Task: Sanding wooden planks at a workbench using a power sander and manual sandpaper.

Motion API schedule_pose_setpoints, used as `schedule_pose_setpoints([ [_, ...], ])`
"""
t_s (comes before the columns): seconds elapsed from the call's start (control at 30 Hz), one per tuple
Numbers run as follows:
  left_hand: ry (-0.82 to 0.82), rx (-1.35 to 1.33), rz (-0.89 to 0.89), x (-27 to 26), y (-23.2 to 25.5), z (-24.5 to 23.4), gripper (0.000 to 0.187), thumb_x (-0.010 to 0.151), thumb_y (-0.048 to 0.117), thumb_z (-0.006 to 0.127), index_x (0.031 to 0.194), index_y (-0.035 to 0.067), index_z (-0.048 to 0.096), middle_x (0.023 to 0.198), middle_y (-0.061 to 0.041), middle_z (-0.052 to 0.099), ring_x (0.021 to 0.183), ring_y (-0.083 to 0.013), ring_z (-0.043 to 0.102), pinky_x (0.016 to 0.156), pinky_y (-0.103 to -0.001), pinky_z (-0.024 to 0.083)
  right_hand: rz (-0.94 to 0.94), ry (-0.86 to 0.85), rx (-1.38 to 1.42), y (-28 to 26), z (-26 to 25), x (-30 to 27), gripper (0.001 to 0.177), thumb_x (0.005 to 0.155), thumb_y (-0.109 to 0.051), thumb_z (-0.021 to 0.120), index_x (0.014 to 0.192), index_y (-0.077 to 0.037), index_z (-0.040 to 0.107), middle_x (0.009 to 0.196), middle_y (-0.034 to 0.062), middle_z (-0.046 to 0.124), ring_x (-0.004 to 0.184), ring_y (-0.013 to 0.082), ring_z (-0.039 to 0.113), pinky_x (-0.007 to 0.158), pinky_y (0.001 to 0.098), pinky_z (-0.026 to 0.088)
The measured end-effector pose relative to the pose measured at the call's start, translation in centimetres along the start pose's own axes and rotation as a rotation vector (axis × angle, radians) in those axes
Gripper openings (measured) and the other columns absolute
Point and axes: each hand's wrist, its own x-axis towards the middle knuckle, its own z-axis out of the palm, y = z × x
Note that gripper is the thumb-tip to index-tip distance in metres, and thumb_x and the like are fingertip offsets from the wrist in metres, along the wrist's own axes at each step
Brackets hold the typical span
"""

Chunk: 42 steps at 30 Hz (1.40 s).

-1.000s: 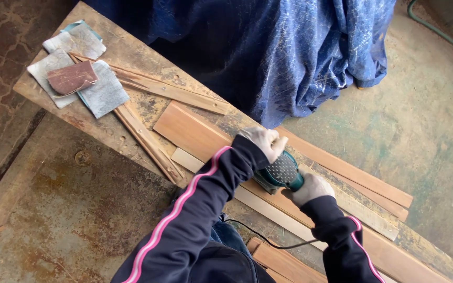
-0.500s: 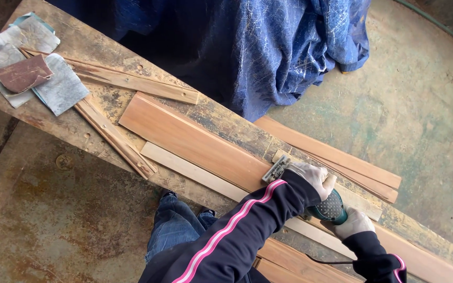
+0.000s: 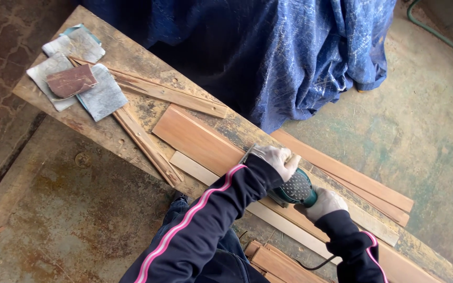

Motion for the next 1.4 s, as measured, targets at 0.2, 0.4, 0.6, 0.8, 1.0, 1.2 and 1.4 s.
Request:
schedule_pose_setpoints([
  [0.2, -0.018, 0.008, -0.051, 1.2, -5.9, -9.0, 0.041, 0.097, 0.042, 0.057, 0.078, 0.009, 0.073, 0.070, -0.018, 0.071, 0.066, -0.0340, 0.071, 0.067, -0.045, 0.055, -0.129, 0.006, -0.034, -11.2, -2.2, 0.8, 0.050, 0.068, -0.045, 0.085, 0.110, -0.020, 0.075, 0.093, 0.0130, 0.078, 0.092, 0.0313, 0.075, 0.087, 0.0422, 0.058],
  [0.4, 0.113, 0.077, -0.038, 1.2, -10.6, -17.5, 0.040, 0.097, 0.042, 0.058, 0.078, 0.010, 0.074, 0.072, -0.016, 0.072, 0.067, -0.0339, 0.071, 0.066, -0.045, 0.054, -0.252, 0.012, -0.097, -21.5, -3.9, 0.8, 0.051, 0.071, -0.043, 0.083, 0.117, -0.024, 0.073, 0.095, 0.0138, 0.077, 0.093, 0.0333, 0.074, 0.088, 0.0433, 0.057],
  [0.6, 0.070, 0.054, -0.177, 0.7, -14.3, -22.9, 0.036, 0.097, 0.041, 0.058, 0.086, 0.012, 0.075, 0.072, -0.013, 0.073, 0.061, -0.0285, 0.072, 0.063, -0.041, 0.055, -0.289, -0.021, -0.086, -28.5, -4.9, -0.3, 0.046, 0.073, -0.047, 0.080, 0.113, -0.024, 0.074, 0.093, 0.0119, 0.076, 0.090, 0.0318, 0.075, 0.086, 0.0429, 0.058],
  [0.8, 0.243, 0.147, -0.037, -0.5, -13.8, -21.4, 0.034, 0.096, 0.039, 0.064, 0.084, 0.010, 0.076, 0.075, -0.014, 0.074, 0.062, -0.0289, 0.071, 0.061, -0.041, 0.055, -0.356, 0.043, -0.065, -26.3, -3.7, -0.6, 0.044, 0.075, -0.046, 0.080, 0.111, -0.022, 0.073, 0.092, 0.0138, 0.076, 0.090, 0.0340, 0.074, 0.084, 0.0453, 0.058],
  [1.0, 0.123, -0.029, -0.072, -1.8, -7.8, -14.1, 0.034, 0.097, 0.038, 0.060, 0.079, 0.012, 0.073, 0.067, -0.011, 0.072, 0.055, -0.0265, 0.069, 0.057, -0.039, 0.055, -0.342, 0.117, -0.031, -16.5, -1.5, -1.5, 0.042, 0.074, -0.043, 0.079, 0.110, -0.023, 0.074, 0.089, 0.0148, 0.076, 0.089, 0.0352, 0.074, 0.082, 0.0462, 0.058],
  [1.2, 0.121, -0.049, 0.060, -3.5, -2.2, -5.0, 0.035, 0.096, 0.037, 0.062, 0.075, 0.010, 0.071, 0.066, -0.016, 0.070, 0.058, -0.0305, 0.069, 0.057, -0.043, 0.053, -0.153, 0.089, -0.042, -5.8, 0.7, -3.7, 0.053, 0.074, -0.049, 0.078, 0.121, -0.026, 0.070, 0.084, 0.0163, 0.076, 0.082, 0.0347, 0.075, 0.077, 0.0454, 0.059],
  [1.4, 0.023, -0.091, 0.033, -5.4, 2.3, 2.5, 0.039, 0.095, 0.041, 0.060, 0.082, 0.007, 0.075, 0.070, -0.021, 0.069, 0.061, -0.0347, 0.069, 0.061, -0.046, 0.053, -0.024, 0.047, -0.106, 5.3, 4.9, -3.3, 0.054, 0.068, -0.058, 0.082, 0.105, -0.019, 0.075, 0.088, 0.0124, 0.079, 0.086, 0.0312, 0.077, 0.080, 0.0421, 0.060],
])
